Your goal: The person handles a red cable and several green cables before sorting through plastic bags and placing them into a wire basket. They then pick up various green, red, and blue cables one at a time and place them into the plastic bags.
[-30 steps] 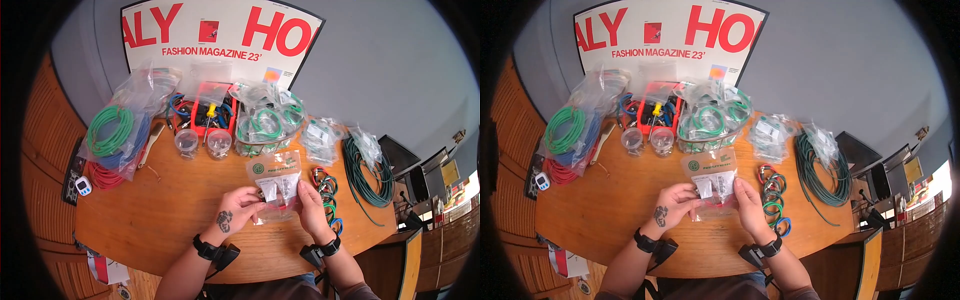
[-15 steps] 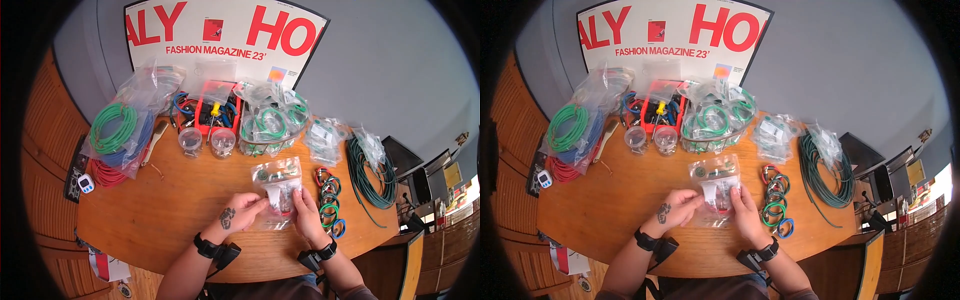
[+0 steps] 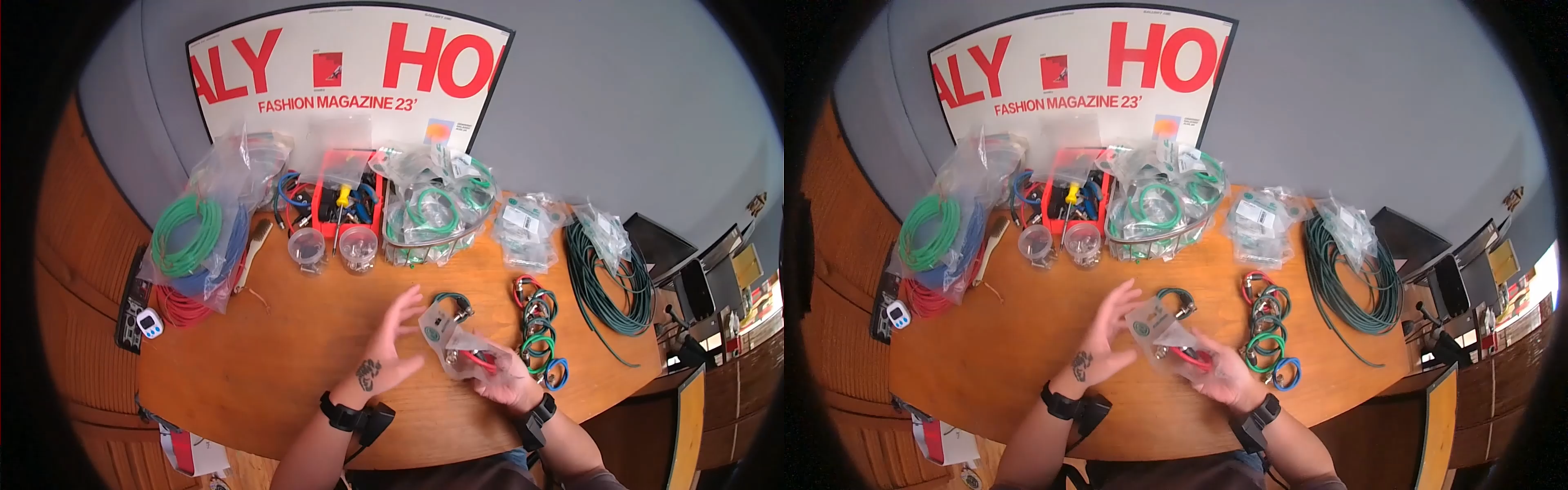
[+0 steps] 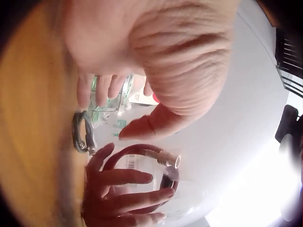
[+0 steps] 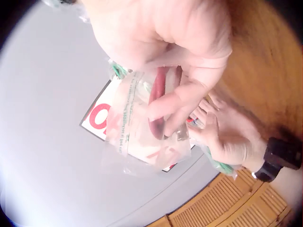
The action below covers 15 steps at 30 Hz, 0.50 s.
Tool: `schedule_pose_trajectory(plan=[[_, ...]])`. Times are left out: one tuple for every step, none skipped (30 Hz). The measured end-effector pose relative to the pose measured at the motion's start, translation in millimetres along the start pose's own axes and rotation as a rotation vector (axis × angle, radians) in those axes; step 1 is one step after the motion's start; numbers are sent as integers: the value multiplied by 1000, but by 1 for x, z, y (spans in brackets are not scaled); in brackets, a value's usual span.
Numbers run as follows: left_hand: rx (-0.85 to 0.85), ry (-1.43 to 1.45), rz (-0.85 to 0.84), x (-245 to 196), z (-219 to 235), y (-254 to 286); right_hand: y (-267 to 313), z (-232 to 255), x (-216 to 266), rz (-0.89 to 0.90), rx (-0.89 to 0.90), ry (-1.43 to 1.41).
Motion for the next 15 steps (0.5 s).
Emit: schedule_pose_trajectory(plan=[[60,38,-20,-5,-11,1,2,7,-7,-55,-91,6],[87,37,16,-6,-16,2,2,-9,-16,-170,110,-221],[95,29,13,-5,-15,2,0,0,-16,-163,119,-221],[186,-87,-29,-5,-20,2,-1,7,-24,-222,181,-143],[276,-202,-71,-2,-24,3,0,8,-31,-281,242,-63],[250,-261,-137,-5,-20,2,4,-5,-25,-236,169,129],[253,-265,-140,-6,-22,3,8,-17,-22,-231,173,130],[182,-195,-64,-4,-17,3,10,-14,-16,-191,78,509],[109,-125,13,1,-11,4,13,-13,-7,-145,-25,885],[110,-127,10,4,-9,6,18,-26,10,20,-84,1080],[71,-98,109,18,-1,9,19,-22,18,22,-82,1082],[32,-68,209,29,5,11,22,-13,39,121,-156,1181],[32,-68,208,27,6,10,25,-11,58,220,-232,1277],[37,-147,209,24,6,9,28,-33,67,262,-148,1042],[41,-226,209,22,6,9,30,-46,69,263,-147,1043]])
Point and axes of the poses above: each hand's wrist, its own y-axis away from the middle knuckle, its own z-axis out of the back of the hand, x = y × z, the point moved 9 cm from there along -y, towards the middle knuckle, and after that the axes turned 8 degrees about y, right-handed, at the moved point
